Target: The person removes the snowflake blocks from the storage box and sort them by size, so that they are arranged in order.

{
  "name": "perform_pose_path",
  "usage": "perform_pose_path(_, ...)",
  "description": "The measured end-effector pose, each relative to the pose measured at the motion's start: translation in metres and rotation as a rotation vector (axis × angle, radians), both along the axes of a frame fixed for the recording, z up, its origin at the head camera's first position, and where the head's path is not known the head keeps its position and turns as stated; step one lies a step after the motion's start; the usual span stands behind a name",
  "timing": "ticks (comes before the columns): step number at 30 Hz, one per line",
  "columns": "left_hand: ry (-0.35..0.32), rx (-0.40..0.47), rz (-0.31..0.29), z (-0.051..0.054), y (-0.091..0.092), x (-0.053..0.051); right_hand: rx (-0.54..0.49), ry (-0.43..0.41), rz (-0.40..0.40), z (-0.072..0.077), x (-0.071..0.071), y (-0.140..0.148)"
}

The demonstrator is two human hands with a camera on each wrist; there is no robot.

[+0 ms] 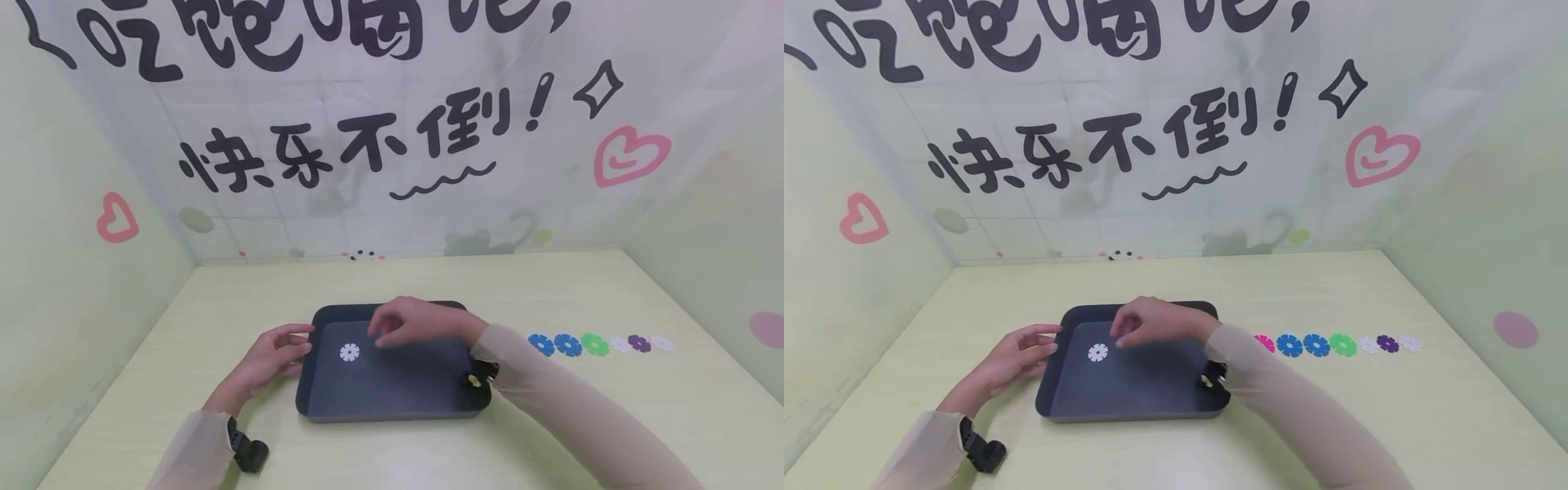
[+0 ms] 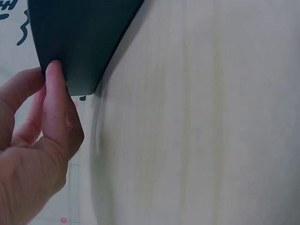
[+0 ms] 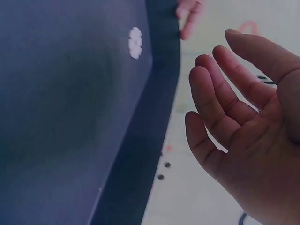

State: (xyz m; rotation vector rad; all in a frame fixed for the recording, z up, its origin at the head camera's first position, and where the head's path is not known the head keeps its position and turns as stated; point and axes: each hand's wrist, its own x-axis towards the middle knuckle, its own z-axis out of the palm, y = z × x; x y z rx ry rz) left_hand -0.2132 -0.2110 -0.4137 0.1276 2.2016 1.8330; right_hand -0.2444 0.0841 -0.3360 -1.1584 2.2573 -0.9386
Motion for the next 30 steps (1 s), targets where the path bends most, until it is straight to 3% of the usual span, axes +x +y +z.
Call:
perform_pose_path(8,-0.005,-0.018,0.000,0.003,-0.001,-0.001,0.109,-0.070,0.029,-0.025,-0.020,-0.044)
perform_pose_path(13,-0.006,-0.004,-0.002,0.002,-0.001,0.000,0.148,-0.003,0.032,-0.038,-0.026,-0.063)
perform_pose_path(20,-0.007,0.018,-0.017,0.001,-0.001,0.000,0.216,0.132,-0.001,-0.042,-0.027,-0.076)
perform_pose_path(30,-0.005,0.009,-0.016,0.000,-0.002,0.000,0.251,0.129,-0.082,-0.051,-0.036,-0.081)
